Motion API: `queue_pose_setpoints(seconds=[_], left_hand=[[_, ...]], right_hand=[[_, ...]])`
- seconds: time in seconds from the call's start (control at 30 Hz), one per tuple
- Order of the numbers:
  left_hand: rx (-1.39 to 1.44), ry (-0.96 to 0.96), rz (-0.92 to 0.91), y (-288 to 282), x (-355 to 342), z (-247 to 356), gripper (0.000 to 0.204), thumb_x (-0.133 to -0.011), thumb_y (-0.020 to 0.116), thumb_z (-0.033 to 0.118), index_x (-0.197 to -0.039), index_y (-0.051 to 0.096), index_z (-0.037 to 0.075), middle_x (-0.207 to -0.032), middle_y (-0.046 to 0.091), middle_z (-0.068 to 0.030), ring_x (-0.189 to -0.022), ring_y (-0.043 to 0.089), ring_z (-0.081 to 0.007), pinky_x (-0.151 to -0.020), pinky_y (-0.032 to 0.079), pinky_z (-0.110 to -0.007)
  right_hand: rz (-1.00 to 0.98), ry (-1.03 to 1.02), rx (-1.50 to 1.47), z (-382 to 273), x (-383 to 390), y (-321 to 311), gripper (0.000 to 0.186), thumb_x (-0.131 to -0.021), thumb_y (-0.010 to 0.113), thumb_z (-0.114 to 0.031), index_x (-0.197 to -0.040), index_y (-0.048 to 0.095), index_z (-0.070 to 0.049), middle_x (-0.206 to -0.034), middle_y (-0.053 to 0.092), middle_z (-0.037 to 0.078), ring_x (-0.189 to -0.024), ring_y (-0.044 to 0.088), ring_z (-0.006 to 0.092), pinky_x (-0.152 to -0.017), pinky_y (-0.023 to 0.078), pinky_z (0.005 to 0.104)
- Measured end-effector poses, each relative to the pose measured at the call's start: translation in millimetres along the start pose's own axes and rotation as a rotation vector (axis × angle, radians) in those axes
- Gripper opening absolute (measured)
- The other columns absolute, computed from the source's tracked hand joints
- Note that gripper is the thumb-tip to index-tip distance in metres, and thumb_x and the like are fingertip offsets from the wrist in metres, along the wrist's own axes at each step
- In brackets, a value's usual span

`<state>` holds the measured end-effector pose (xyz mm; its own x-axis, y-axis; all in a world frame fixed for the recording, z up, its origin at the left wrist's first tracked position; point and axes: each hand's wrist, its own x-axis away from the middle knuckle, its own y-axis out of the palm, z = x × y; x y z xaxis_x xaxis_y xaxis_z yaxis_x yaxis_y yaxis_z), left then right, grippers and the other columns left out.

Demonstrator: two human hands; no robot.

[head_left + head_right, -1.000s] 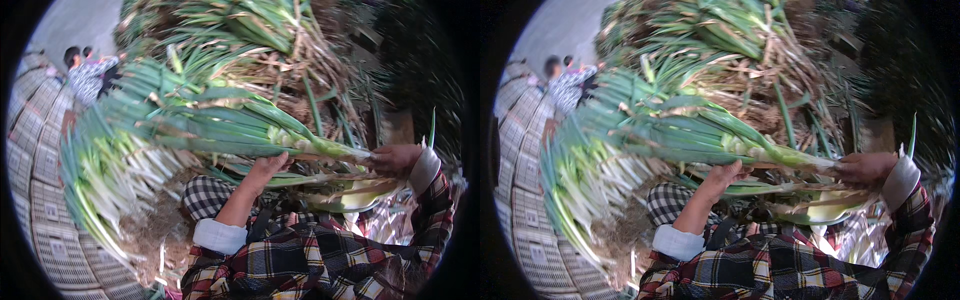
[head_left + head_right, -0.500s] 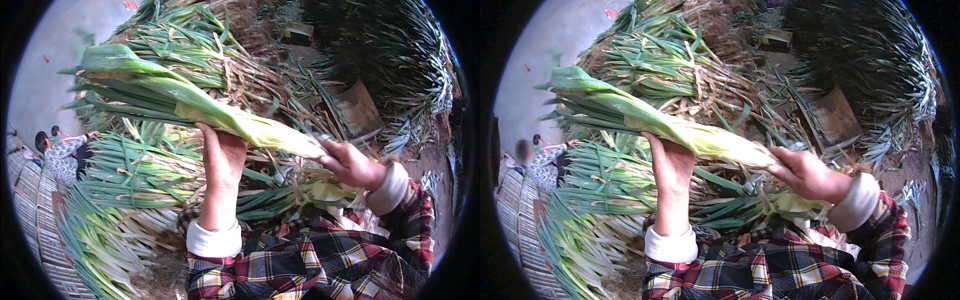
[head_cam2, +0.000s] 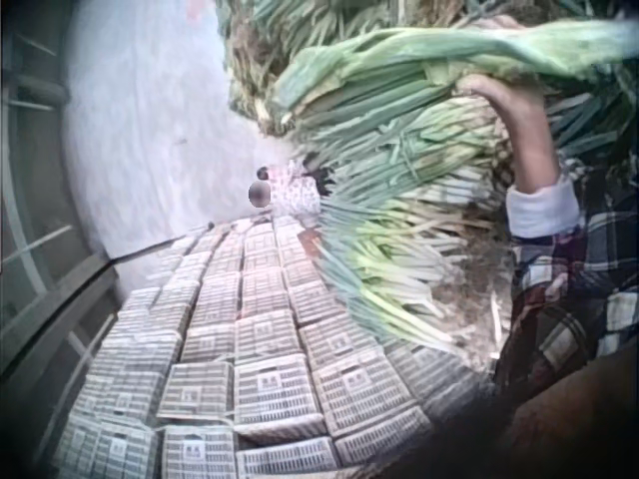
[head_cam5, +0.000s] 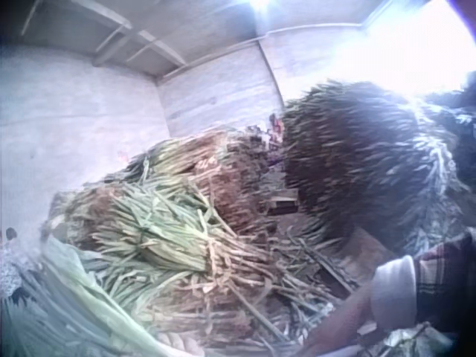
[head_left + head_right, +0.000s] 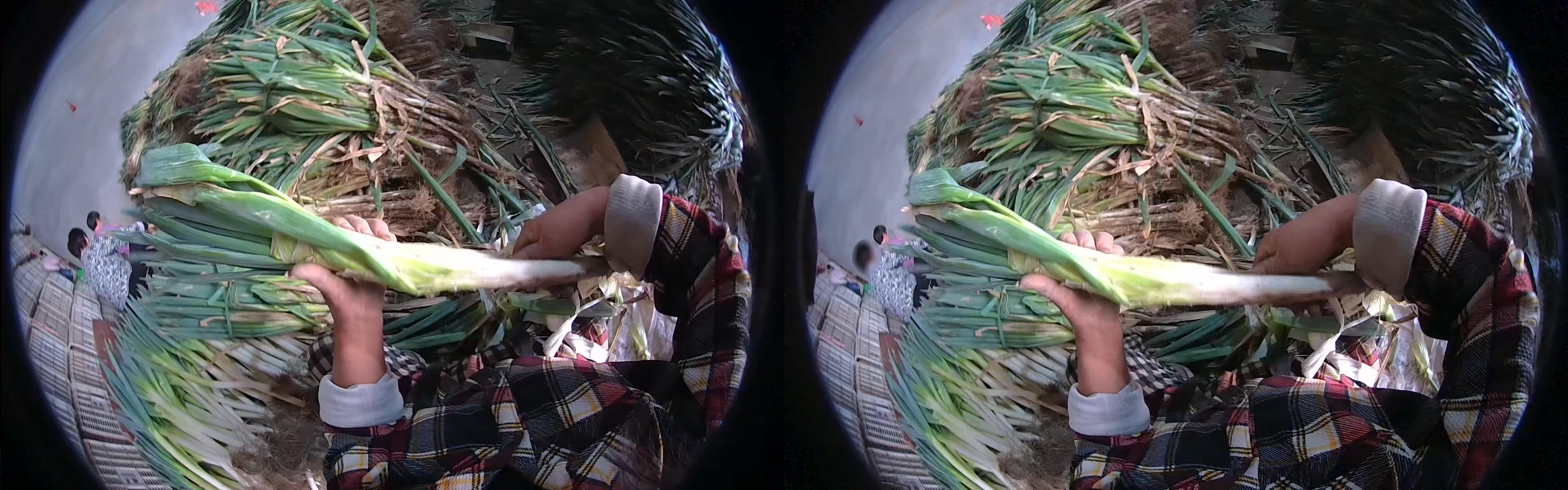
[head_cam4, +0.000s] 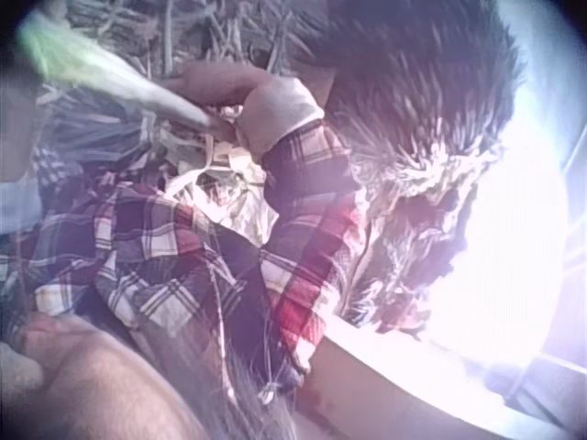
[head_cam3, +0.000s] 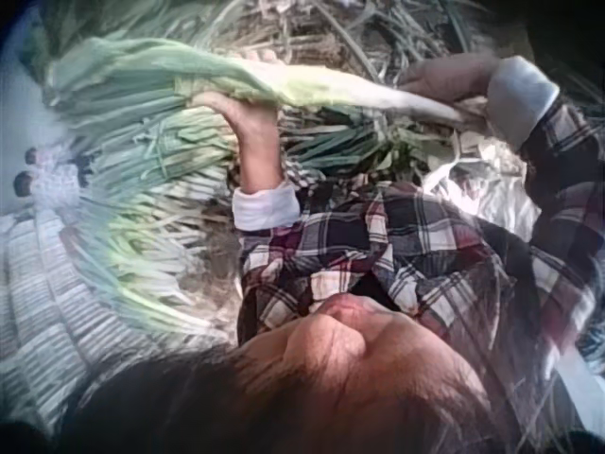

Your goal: The person sits on the floor and peels the outer layers off individual leeks by hand, removing dry or damaged leaves. The cleaned leeks are placed into a nearby crate.

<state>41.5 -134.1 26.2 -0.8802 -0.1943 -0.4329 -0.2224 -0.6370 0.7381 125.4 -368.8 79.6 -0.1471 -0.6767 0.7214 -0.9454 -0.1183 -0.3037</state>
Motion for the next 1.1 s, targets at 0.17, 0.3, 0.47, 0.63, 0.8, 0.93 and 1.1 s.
queue_pose_setpoints(seconds=[0.17, 0.3, 0.47, 0.63, 0.8, 0.93, 1.1], left_hand=[[0.242, -0.068, -0.049, -2.4, -14.4, -12.8, 0.067, -0.058, 0.049, 0.068, -0.091, 0.049, 0.010, -0.082, 0.050, -0.0029, -0.078, 0.044, -0.0209, -0.071, 0.039, -0.035], [0.062, -0.011, 0.132, -6.9, -4.5, 1.1, 0.070, -0.064, 0.043, 0.067, -0.104, 0.048, 0.009, -0.101, 0.052, -0.0072, -0.102, 0.043, -0.0235, -0.089, 0.034, -0.039], [-0.138, -0.102, 0.208, 14.5, -6.5, -12.7, 0.085, -0.065, 0.032, 0.073, -0.125, 0.030, 0.012, -0.126, 0.035, -0.0057, -0.115, 0.034, -0.0202, -0.097, 0.026, -0.037], [-0.005, -0.128, 0.340, 18.3, -7.5, -13.1, 0.077, -0.072, 0.031, 0.067, -0.128, 0.026, 0.016, -0.129, 0.033, -0.0040, -0.116, 0.032, -0.0218, -0.097, 0.025, -0.038], [0.091, 0.190, 0.187, -24.9, -8.5, 26.3, 0.054, -0.079, 0.037, 0.054, -0.103, 0.044, 0.006, -0.086, 0.049, -0.0021, -0.078, 0.048, -0.0149, -0.077, 0.040, -0.032], [0.339, 0.243, -0.032, -41.1, -14.2, 32.9, 0.056, -0.079, 0.039, 0.052, -0.109, 0.044, 0.004, -0.085, 0.049, -0.0039, -0.075, 0.047, -0.0152, -0.072, 0.040, -0.030], [0.246, 0.165, 0.021, -13.2, -21.4, 19.5, 0.062, -0.076, 0.043, 0.054, -0.115, 0.044, 0.005, -0.085, 0.052, -0.0039, -0.071, 0.047, -0.0149, -0.066, 0.040, -0.029]], right_hand=[[0.258, 0.016, 0.047, -5.9, 3.3, 10.2, 0.042, -0.087, 0.039, -0.033, -0.106, 0.048, 0.004, -0.093, 0.057, 0.015, -0.084, 0.054, 0.0197, -0.077, 0.041, 0.0325], [0.729, -0.635, -0.036, -45.5, -19.1, -6.3, 0.041, -0.084, 0.048, -0.031, -0.103, 0.048, 0.005, -0.096, 0.054, 0.020, -0.084, 0.055, 0.0253, -0.075, 0.044, 0.0327], [1.021, -0.875, 0.330, -108.5, -34.0, 0.5, 0.038, -0.076, 0.058, -0.030, -0.094, 0.047, 0.002, -0.090, 0.051, 0.020, -0.084, 0.052, 0.0343, -0.073, 0.042, 0.0392], [1.144, -0.925, -0.156, -103.0, -65.2, -6.2, 0.024, -0.079, 0.054, -0.023, -0.085, 0.046, -0.001, -0.066, 0.049, 0.010, -0.063, 0.052, 0.0272, -0.058, 0.043, 0.0345], [0.858, -0.765, -1.218, -57.4, -15.4, -4.0, 0.020, -0.084, 0.048, -0.025, -0.072, 0.039, -0.012, -0.058, 0.038, -0.003, -0.046, 0.038, 0.0089, -0.039, 0.030, 0.0214], [1.091, -0.080, 0.038, 45.8, 58.0, -0.5, 0.039, -0.082, 0.050, -0.032, -0.108, 0.045, -0.003, -0.076, 0.053, 0.009, -0.074, 0.053, 0.0211, -0.069, 0.044, 0.0348], [0.958, 0.122, 0.469, 8.3, 57.8, 23.3, 0.058, -0.080, 0.051, -0.040, -0.119, 0.037, -0.001, -0.116, 0.042, 0.020, -0.108, 0.041, 0.0304, -0.090, 0.035, 0.0402]])
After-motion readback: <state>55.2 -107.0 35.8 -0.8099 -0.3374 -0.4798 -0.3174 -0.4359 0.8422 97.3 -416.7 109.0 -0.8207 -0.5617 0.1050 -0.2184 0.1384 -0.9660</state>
